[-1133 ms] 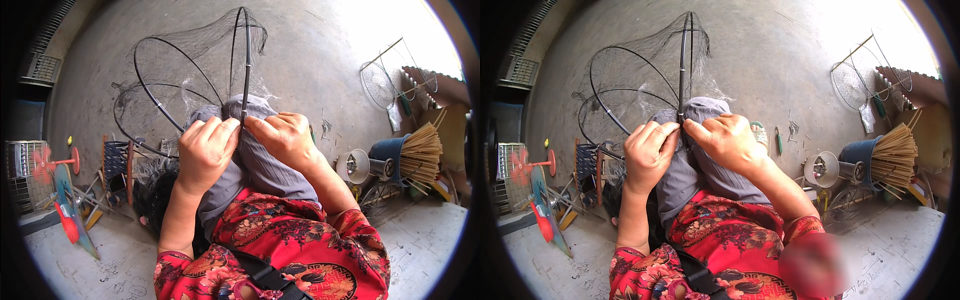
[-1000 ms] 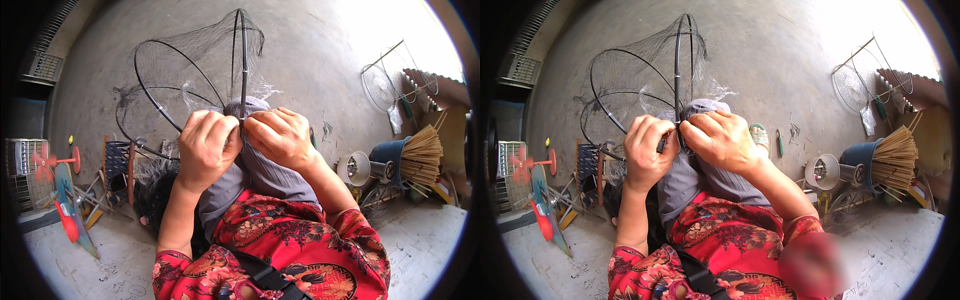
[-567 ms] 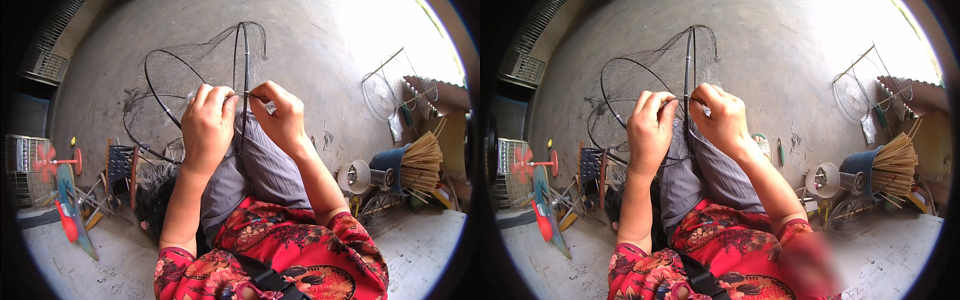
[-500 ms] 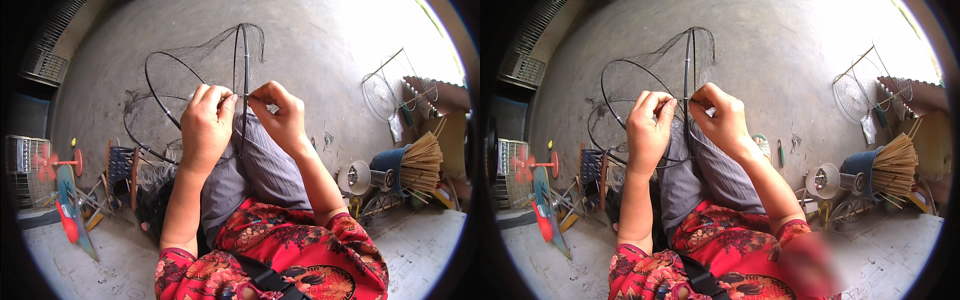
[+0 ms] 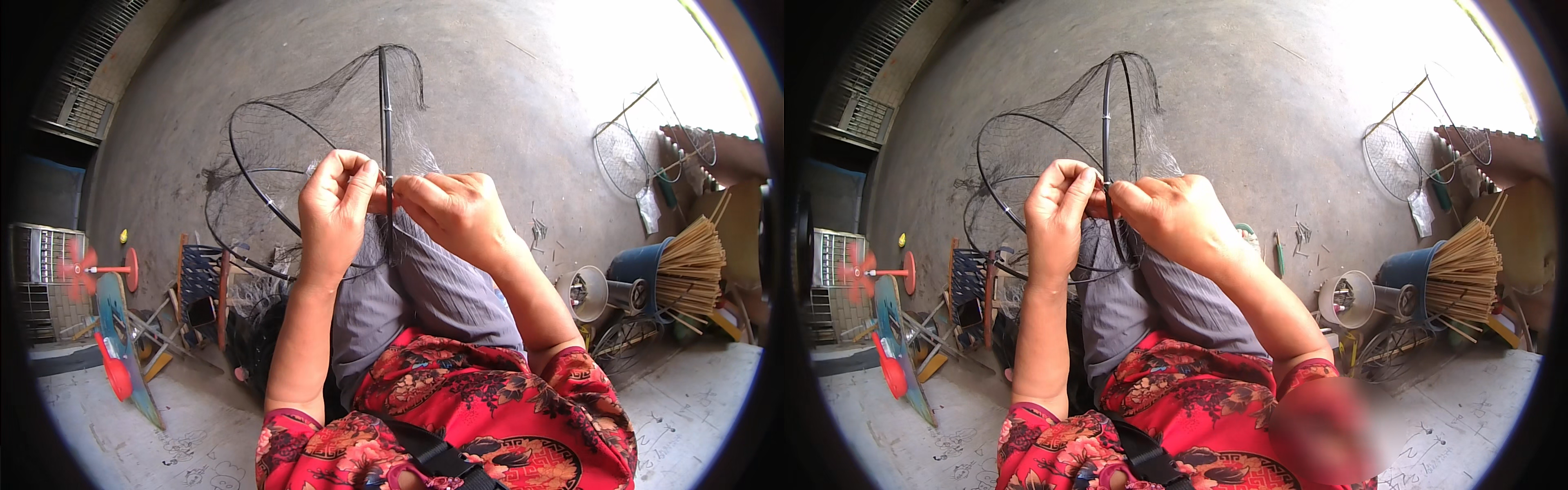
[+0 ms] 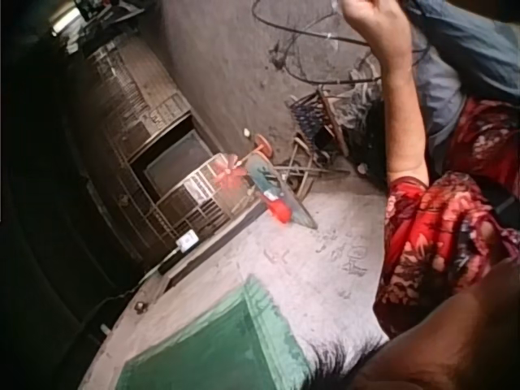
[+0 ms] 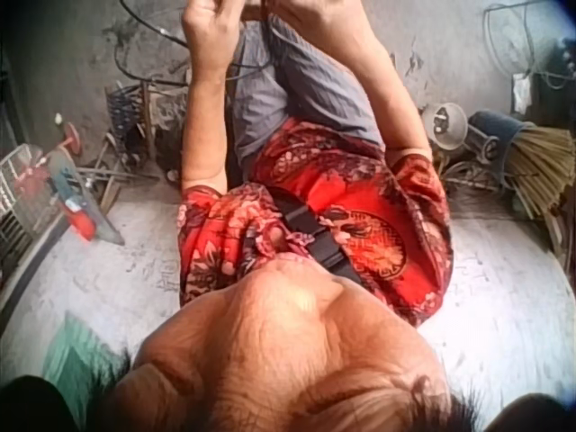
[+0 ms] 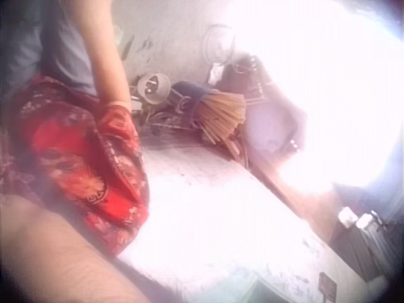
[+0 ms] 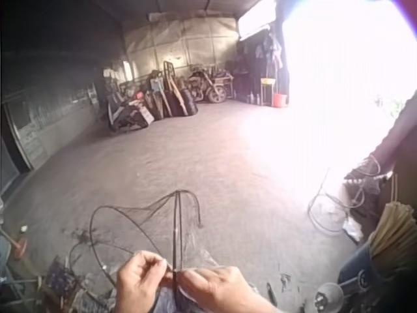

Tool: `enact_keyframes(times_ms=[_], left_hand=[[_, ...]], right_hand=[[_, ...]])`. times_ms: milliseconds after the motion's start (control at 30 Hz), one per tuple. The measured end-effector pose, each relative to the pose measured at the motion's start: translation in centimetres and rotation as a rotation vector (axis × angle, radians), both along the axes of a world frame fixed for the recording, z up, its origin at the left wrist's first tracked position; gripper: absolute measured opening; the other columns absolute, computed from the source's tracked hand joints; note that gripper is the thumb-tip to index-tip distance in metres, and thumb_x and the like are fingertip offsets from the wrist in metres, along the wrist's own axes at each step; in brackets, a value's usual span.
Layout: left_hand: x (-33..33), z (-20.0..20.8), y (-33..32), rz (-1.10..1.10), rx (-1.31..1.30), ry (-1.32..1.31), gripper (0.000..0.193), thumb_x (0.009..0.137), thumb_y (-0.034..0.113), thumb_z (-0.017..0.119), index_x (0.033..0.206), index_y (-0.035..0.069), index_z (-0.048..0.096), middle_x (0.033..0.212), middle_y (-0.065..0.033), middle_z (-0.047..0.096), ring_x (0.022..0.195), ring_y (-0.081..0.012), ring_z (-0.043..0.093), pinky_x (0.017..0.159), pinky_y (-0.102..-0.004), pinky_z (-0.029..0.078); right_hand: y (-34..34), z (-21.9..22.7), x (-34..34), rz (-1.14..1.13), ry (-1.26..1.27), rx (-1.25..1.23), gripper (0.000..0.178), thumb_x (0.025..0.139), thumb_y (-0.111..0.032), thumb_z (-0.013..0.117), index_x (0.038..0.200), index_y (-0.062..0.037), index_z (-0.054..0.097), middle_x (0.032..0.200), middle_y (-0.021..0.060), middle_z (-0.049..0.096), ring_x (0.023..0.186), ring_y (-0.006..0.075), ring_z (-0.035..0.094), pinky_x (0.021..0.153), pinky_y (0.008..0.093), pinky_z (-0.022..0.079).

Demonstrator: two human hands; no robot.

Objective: The person sits on the floor and works on a circular fishing net using a green netting needle to adjust the mesh. They then clear small splinters from the concrete floor by hand and thread a thin bamboo strip through the wire rings and netting.

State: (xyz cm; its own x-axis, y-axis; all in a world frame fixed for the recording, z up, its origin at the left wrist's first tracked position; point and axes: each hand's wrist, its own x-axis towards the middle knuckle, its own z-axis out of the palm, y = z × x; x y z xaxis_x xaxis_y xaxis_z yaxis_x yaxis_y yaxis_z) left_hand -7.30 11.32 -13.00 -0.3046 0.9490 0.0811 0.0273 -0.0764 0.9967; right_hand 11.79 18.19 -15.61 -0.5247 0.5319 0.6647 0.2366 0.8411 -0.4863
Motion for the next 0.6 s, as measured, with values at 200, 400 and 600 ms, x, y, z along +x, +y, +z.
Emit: enact_keyframes(times_ms=[200,400,600], left_hand=[[0.5,0.4,-0.9,-0.094,-0.070,-0.112,0.014,0.118,0.014,0.065,0.113,0.001,0.065,0.090,-0.0029,0.072,0.073,-0.0117,0.075,0.067,-0.0290,0.065],[0.2,0.4,-1.3,-0.074,-0.075,-0.097,0.016,0.119,0.016,0.066,0.111,0.002,0.066,0.083,-0.0002,0.070,0.072,-0.0084,0.072,0.066,-0.0271,0.063],[0.4,2.3,-0.5,-0.062,0.031,0.108,0.012,0.118,0.010,0.064,0.109,0.002,0.065,0.092,-0.0042,0.074,0.076,-0.0116,0.074,0.073,-0.0283,0.065]], right_hand=[[1.0,-0.7,-1.3,-0.113,0.306,0.085,0.015,0.092,-0.002,0.077,0.104,-0.0099,0.073,0.082,0.0085,0.070,0.066,0.0280,0.072,0.058,0.0401,0.057],[1.0,-1.0,-1.0,0.007,0.123,-0.181,0.012,0.099,-0.004,0.076,0.108,-0.0036,0.068,0.088,0.0155,0.074,0.079,0.0349,0.077,0.071,0.0421,0.062],[0.0,0.8,-2.2,0.343,0.893,-1.098,0.006,0.115,-0.005,0.067,0.113,-0.0017,0.063,0.103,0.0075,0.079,0.098,0.0131,0.074,0.083,0.0286,0.059]])
